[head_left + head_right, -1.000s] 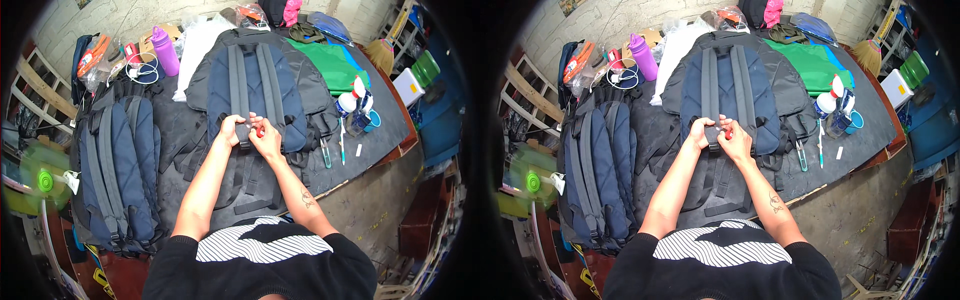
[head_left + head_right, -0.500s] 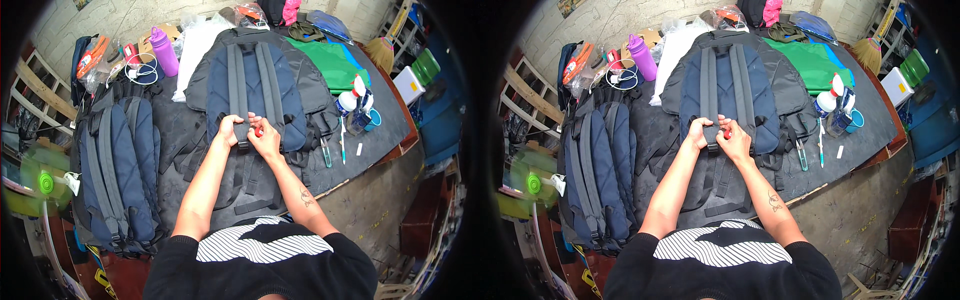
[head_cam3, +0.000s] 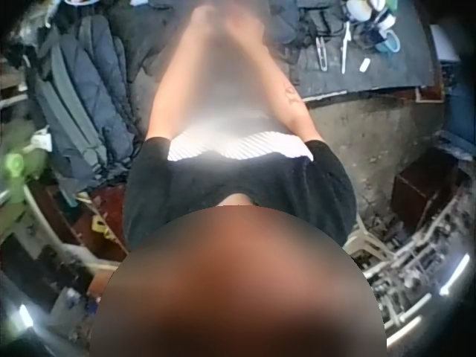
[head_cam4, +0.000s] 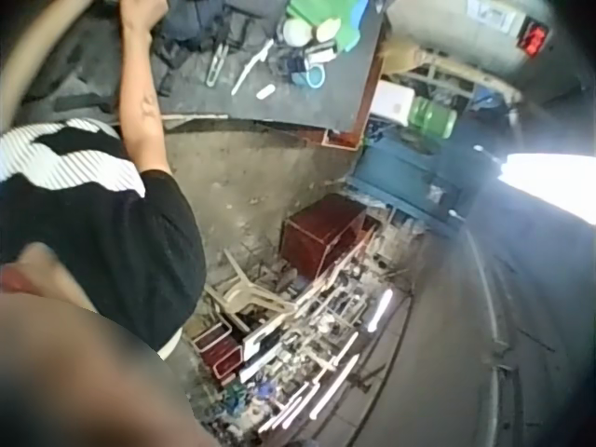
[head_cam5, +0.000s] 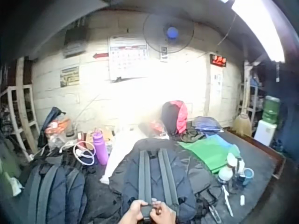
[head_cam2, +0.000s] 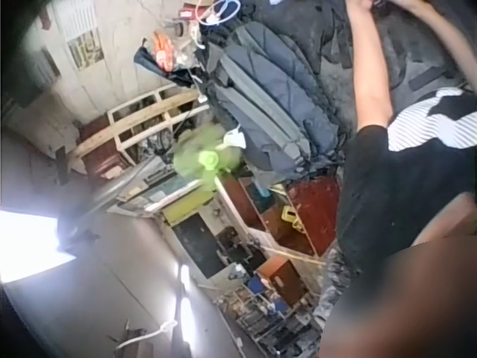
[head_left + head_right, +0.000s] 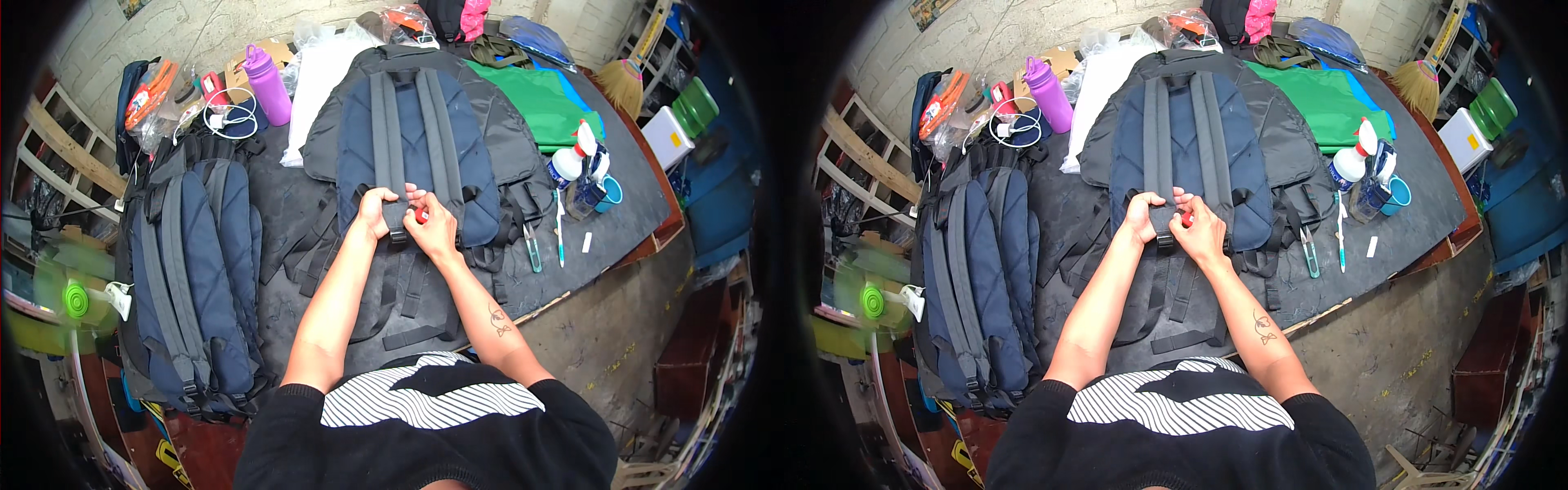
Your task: Inspecting backpacks for defects and trimming loose threads using scissors on a workbench.
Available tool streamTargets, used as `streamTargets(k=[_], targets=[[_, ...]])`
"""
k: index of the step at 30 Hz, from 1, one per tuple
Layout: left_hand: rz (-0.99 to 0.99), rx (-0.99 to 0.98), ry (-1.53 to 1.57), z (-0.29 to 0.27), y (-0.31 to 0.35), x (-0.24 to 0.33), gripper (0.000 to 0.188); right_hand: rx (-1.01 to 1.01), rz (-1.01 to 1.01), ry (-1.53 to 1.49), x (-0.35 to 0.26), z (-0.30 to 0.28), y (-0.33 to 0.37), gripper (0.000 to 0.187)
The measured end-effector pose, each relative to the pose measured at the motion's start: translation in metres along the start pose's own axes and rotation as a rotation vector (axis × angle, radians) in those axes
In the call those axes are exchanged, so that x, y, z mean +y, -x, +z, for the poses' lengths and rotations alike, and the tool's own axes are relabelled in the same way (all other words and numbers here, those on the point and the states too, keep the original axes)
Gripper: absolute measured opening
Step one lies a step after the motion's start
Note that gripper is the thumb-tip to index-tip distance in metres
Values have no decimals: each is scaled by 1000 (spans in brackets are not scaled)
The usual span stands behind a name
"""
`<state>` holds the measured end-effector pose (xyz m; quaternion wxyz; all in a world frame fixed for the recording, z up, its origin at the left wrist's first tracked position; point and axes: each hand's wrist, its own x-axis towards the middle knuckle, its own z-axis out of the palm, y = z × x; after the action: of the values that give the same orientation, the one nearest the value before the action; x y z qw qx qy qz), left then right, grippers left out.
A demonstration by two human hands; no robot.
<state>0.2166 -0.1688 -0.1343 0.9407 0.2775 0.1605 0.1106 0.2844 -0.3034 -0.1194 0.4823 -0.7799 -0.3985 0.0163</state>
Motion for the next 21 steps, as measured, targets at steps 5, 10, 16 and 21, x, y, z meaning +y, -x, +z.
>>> streamTargets(k=[5, 10, 16, 21], targets=[[6, 20, 1, 5, 2, 0, 43, 2, -19, -28, -3, -2, 0, 22], [56, 37, 3, 4, 0, -1, 40, -1, -4, -123, -3, -5, 1, 21], [1334, 775, -1053, 68, 35, -16, 26, 327, 110, -323, 29, -71, 7, 21], [716, 595, -944, 64, -6, -67, 37, 207, 203, -449, 40, -71, 12, 19]])
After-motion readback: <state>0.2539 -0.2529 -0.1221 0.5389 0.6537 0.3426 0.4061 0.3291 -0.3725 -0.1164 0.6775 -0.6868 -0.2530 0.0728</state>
